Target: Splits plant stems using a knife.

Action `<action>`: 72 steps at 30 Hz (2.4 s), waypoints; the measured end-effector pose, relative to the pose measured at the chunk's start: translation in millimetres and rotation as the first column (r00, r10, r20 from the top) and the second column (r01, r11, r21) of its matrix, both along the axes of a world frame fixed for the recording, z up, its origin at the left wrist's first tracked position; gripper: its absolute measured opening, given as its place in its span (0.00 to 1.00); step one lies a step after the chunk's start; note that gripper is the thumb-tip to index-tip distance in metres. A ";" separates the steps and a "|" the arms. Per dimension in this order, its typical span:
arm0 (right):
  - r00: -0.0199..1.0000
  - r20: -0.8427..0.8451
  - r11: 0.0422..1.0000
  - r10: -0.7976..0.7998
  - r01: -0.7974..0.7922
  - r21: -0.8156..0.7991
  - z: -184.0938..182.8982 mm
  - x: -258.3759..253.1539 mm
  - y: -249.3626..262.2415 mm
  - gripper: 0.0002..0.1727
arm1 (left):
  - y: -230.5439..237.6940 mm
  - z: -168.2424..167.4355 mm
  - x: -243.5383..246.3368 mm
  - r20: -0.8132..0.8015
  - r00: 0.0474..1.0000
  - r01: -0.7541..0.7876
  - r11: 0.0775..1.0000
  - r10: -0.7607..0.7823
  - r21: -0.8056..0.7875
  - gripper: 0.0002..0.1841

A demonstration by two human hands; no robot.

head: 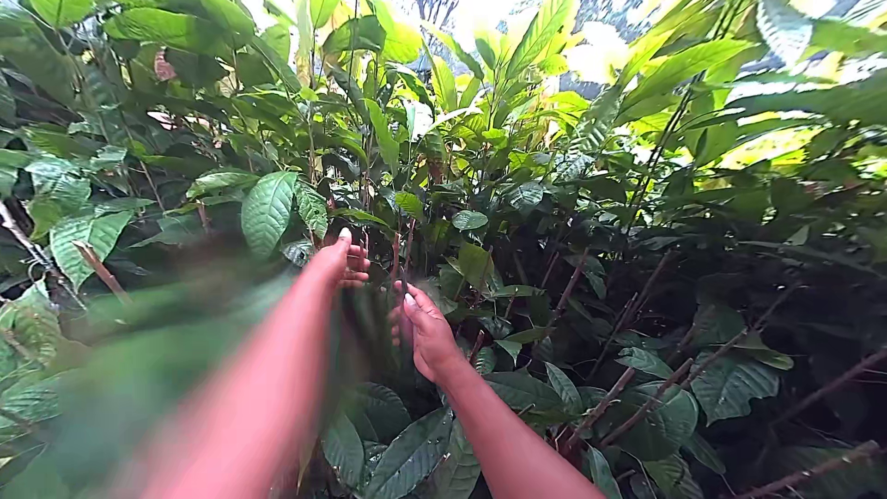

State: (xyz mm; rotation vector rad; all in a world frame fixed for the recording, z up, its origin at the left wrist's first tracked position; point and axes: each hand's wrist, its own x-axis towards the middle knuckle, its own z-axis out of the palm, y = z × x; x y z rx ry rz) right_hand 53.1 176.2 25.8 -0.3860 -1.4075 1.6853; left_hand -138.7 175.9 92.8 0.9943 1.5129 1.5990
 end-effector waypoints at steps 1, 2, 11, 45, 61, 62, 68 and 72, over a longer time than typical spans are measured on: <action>1.000 -0.006 1.000 0.000 0.000 -0.013 0.7 -6.2 1.6 0.23 | -8.2 -0.5 4.7 -0.033 0.997 0.066 0.998 -0.066 -0.014 0.39; 1.000 -0.014 1.000 0.001 -0.001 -0.019 1.3 -12.3 3.5 0.23 | -16.4 -1.4 9.1 -0.063 0.990 0.128 0.991 -0.130 -0.037 0.39; 0.998 -0.043 0.996 0.052 -0.049 0.080 1.3 -40.3 -4.1 0.21 | -44.8 -5.3 14.4 -0.049 0.983 0.172 0.983 -0.176 -0.063 0.33; 0.958 -0.227 0.971 -0.174 0.205 0.120 -13.2 -3.5 33.2 0.25 | 78.6 -29.1 22.0 -0.669 0.687 -0.253 0.956 0.285 0.147 0.27; 1.000 -0.021 1.000 0.000 0.000 0.000 -42.0 -47.1 36.3 0.23 | 0.0 -38.0 -2.7 -0.098 0.953 0.275 0.954 -0.287 -0.121 0.36; 1.000 -0.013 1.000 -0.004 0.005 0.022 -43.5 -48.0 37.5 0.23 | -0.6 -38.5 -0.6 -0.084 0.953 0.279 0.951 -0.291 -0.130 0.36; 1.000 0.001 0.996 0.007 -0.007 0.091 -45.1 -39.9 40.8 0.21 | 2.0 -43.2 5.6 -0.062 0.943 0.320 0.941 -0.328 -0.111 0.31; 1.000 0.019 0.993 -0.009 0.007 0.116 -46.0 -37.3 43.2 0.21 | 3.3 -42.7 9.0 -0.057 0.943 0.320 0.941 -0.327 -0.107 0.30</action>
